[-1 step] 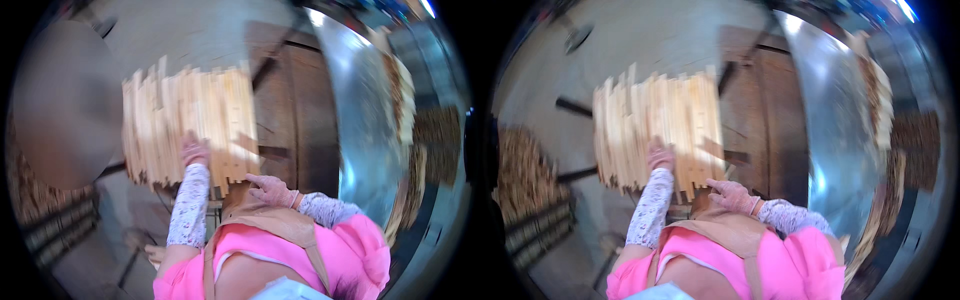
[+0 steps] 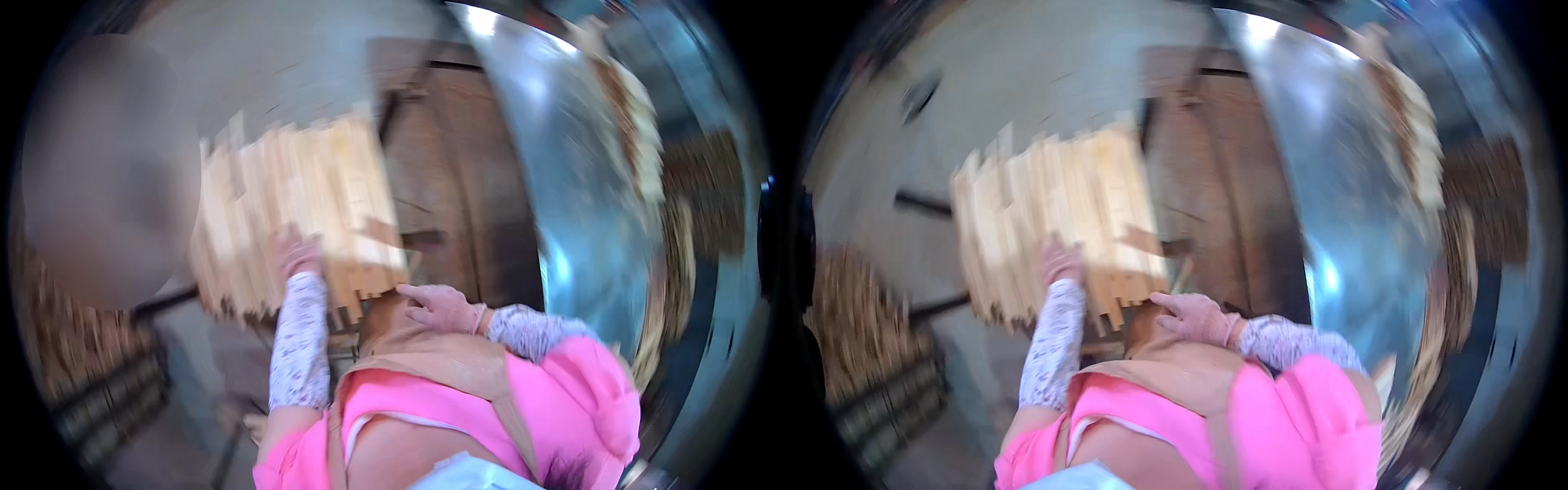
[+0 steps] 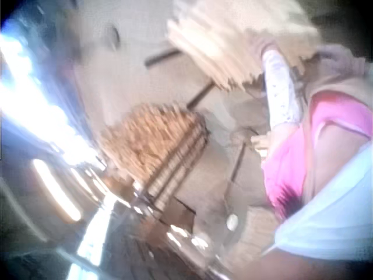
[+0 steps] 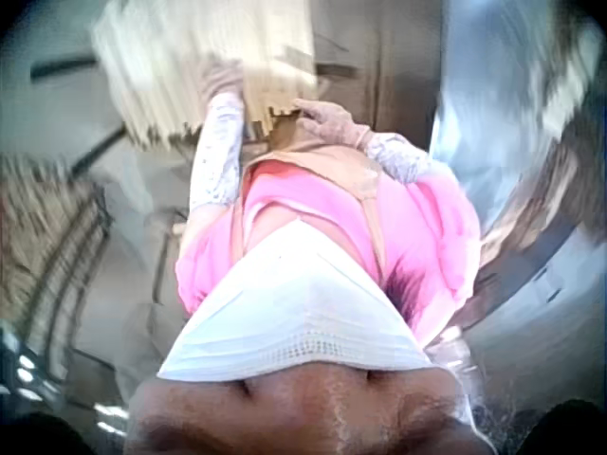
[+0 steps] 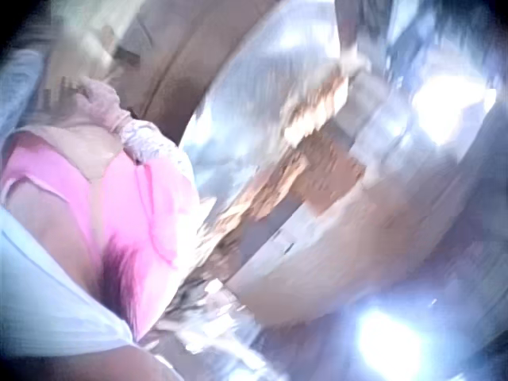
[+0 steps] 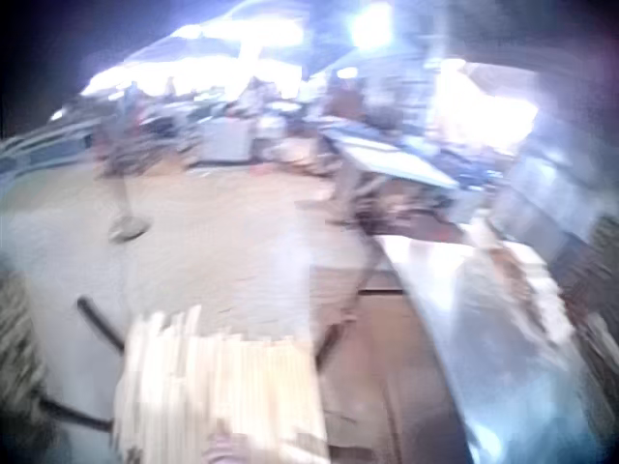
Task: The person repeatedly picks up thin wooden slats from a disorganized pile on a metal table and arranges them into a neat, aligned stack. The person uses both hands to gather, align, and place the slats, occasionally adjusting the stack to ensure uniformity.
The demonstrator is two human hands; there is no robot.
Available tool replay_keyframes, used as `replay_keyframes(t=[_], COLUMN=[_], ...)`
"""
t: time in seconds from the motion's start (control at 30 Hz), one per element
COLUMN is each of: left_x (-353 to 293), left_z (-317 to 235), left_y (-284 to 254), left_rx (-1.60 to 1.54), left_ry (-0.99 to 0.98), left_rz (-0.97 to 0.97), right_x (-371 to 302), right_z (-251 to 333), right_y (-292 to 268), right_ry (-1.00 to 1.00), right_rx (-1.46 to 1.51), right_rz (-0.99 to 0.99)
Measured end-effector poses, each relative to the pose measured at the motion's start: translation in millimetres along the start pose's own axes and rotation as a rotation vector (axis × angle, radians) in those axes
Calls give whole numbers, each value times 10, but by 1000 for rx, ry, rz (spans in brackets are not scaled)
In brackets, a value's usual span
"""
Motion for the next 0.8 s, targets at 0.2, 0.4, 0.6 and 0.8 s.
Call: replay_keyframes(t=[0.2,0.4,0.6,0.8], left_x=[-639,-1454,-2545,-5881], left_z=[-159,-911,-1412,-3422], left_y=[-201,-255,616,-344], left_rx=[97,307,315,89], left_ry=[247,566,1693,1991], left_rz=[-142,183,342,482], right_x=[-1911,-3658,-6280,-8935], right_z=[-733,-1548,-2644,-3301], right_y=[-453,23,932,2922], right_ry=[134,472,1030,1789], right_rx=[96,368,319,487], right_rz=[-395,-888,-1488,-1578])
Point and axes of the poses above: each hand's wrist, its own x-axis towards the middle knuckle, its own y-axis out of the palm, z = x × y, the point moved 4 cm from there along x, towards the middle knuckle, and after that the axes turned 10 degrees about x, right-handed, at the moved point
